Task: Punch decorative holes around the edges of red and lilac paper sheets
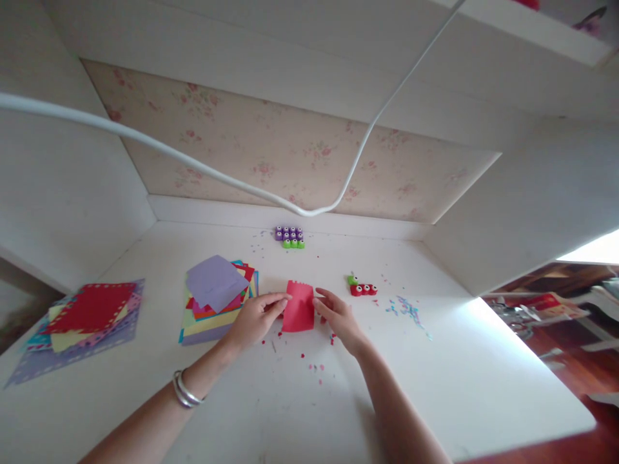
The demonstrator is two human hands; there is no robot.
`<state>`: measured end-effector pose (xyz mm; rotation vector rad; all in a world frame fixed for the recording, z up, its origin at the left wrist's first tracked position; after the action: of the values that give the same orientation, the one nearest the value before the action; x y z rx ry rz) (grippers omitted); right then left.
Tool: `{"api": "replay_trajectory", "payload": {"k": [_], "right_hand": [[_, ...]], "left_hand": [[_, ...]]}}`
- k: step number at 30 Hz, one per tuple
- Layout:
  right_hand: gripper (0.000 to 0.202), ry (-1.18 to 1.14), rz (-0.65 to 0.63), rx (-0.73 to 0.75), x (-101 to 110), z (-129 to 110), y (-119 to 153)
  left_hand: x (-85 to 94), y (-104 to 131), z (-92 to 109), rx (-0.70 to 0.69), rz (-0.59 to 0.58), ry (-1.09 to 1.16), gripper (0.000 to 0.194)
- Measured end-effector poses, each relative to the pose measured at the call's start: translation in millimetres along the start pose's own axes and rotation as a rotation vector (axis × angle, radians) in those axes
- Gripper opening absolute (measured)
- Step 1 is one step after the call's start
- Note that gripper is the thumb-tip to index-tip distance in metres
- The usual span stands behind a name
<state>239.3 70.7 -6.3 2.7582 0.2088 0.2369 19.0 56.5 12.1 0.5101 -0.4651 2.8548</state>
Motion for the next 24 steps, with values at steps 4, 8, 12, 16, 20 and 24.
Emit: {"api": "replay_trajectory", "payload": {"k": [4, 8, 12, 16, 20, 24], "right_hand": [[0.049, -0.24, -0.062, 0.01, -4, -1, 4], [0.048, -0.377, -0.038, 0.036, -2, 2, 2], [0.046, -0.424, -0.02, 0.0, -1, 7, -5], [0.04, -0.396, -0.005, 0.008, 0, 11, -10], [0.035, -0.289, 0.054, 0.036, 0, 18, -14], [0.033, -0.118, 0.167, 0.031, 0, 28, -19]], "left_hand": [[-3.3, -18, -12, -0.016, -0.003, 0.022, 0.034], [-3.0, -50, -30, -0.164, -0.064, -0.329, 0.036], [3.3, -100, -46, -0.213, -0.062, -0.524, 0.032], [6.7, -143, -59, -0.253, -0.098, -0.665, 0.037], [6.3, -162, -74, -0.239, -0.141, -0.761, 0.047], [6.9, -164, -80, -0.24, -0.172, -0.816, 0.051]]}}
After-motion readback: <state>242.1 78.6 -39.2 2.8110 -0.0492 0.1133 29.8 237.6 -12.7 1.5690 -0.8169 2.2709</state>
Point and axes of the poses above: each hand's wrist, its own y-axis away from the middle knuckle, its own x-axis out of the back of the hand, z = x × y, the point moved 1 cm from there along -y, towards the middle knuckle, and after that the axes turned 12 degrees about -x, right-handed, at the moved point
